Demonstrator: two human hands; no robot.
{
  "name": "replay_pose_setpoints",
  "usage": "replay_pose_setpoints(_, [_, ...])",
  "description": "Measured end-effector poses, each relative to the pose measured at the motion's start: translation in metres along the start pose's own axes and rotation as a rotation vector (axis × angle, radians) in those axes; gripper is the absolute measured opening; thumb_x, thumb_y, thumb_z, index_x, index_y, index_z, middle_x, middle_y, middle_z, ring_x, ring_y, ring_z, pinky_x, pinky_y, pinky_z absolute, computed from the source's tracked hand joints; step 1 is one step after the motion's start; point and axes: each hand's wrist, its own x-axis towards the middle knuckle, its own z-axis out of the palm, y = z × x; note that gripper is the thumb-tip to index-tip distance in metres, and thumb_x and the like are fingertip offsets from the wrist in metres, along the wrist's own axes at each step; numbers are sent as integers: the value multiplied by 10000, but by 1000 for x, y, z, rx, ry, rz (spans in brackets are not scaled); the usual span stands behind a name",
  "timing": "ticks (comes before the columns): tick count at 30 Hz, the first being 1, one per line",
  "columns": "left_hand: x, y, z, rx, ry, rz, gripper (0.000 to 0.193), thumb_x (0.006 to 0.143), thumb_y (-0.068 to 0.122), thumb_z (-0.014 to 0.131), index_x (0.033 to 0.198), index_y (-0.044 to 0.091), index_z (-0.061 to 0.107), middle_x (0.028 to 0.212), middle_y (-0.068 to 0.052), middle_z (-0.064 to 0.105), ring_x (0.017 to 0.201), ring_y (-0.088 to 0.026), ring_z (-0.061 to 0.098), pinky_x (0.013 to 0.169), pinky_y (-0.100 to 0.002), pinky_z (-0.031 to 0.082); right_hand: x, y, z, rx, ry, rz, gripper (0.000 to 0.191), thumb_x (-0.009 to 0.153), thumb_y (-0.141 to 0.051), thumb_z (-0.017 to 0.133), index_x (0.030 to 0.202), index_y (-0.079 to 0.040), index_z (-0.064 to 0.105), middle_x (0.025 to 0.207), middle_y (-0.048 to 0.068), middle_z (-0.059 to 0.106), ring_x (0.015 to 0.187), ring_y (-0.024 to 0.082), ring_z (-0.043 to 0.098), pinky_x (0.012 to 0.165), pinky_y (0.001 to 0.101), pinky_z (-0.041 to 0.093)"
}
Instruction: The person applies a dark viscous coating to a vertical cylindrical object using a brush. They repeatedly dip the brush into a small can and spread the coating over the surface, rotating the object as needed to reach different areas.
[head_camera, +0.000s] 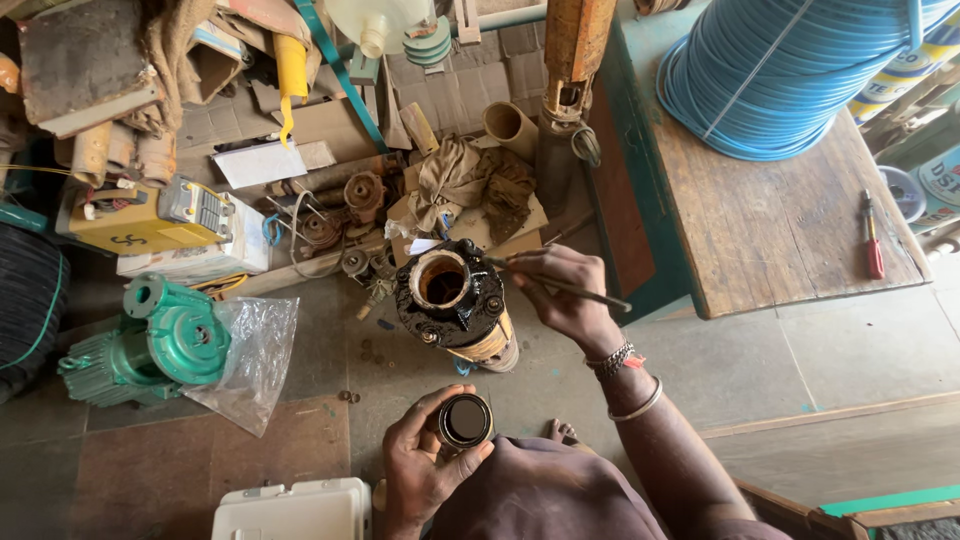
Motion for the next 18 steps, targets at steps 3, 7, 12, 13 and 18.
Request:
replay_pose_setpoints(3, [0, 0, -1, -8, -11, -7, 651, 740, -79, 870, 1330, -50, 597, 1294, -187, 698, 1092, -206, 727, 961, -318, 613, 2, 1, -2, -2, 88, 27, 121, 899, -41, 789, 1019, -32, 781, 991, 115, 784, 842, 196, 772, 735, 292, 630])
replay_pose_setpoints(7, [1, -1, -4, 11, -8, 11, 652, 741, -77, 872, 1332, -45, 600, 1290, -181, 708, 1087, -195, 732, 944, -299, 611, 2, 1, -6, 68, 6, -58, 99, 922, -55, 773, 1016, -29, 758, 998, 119, 780, 876, 205, 772, 786, 309, 624])
replay_pose_setpoints(12, [3, -4, -7, 22, 1, -58, 657, 739, -52, 885, 1339, -19, 618, 1262, -142, 737, 978, -136, 716, 719, -201, 551, 3, -7, -8, -16, 23, 104, 129, 894, -77, 794, 1013, -28, 777, 930, 104, 783, 818, 196, 775, 730, 313, 626])
replay_pose_setpoints(13, [3, -4, -8, 56, 0, -74, 661, 727, -44, 892, 1332, -12, 627, 1260, -130, 743, 939, -121, 703, 661, -185, 517, 4, -10, -6, -40, 43, 59, 125, 911, -76, 793, 1025, -28, 774, 949, 102, 782, 850, 199, 778, 765, 318, 631])
replay_pose_setpoints(18, [3, -8, -11, 75, -45, -69, 683, 730, -35, 908, 1353, 1, 631, 1268, -102, 739, 969, -109, 680, 652, -168, 485, 14, -32, -5, -154, -28, 43, 139, 876, -59, 797, 1011, -27, 787, 935, 117, 775, 811, 214, 759, 717, 317, 617])
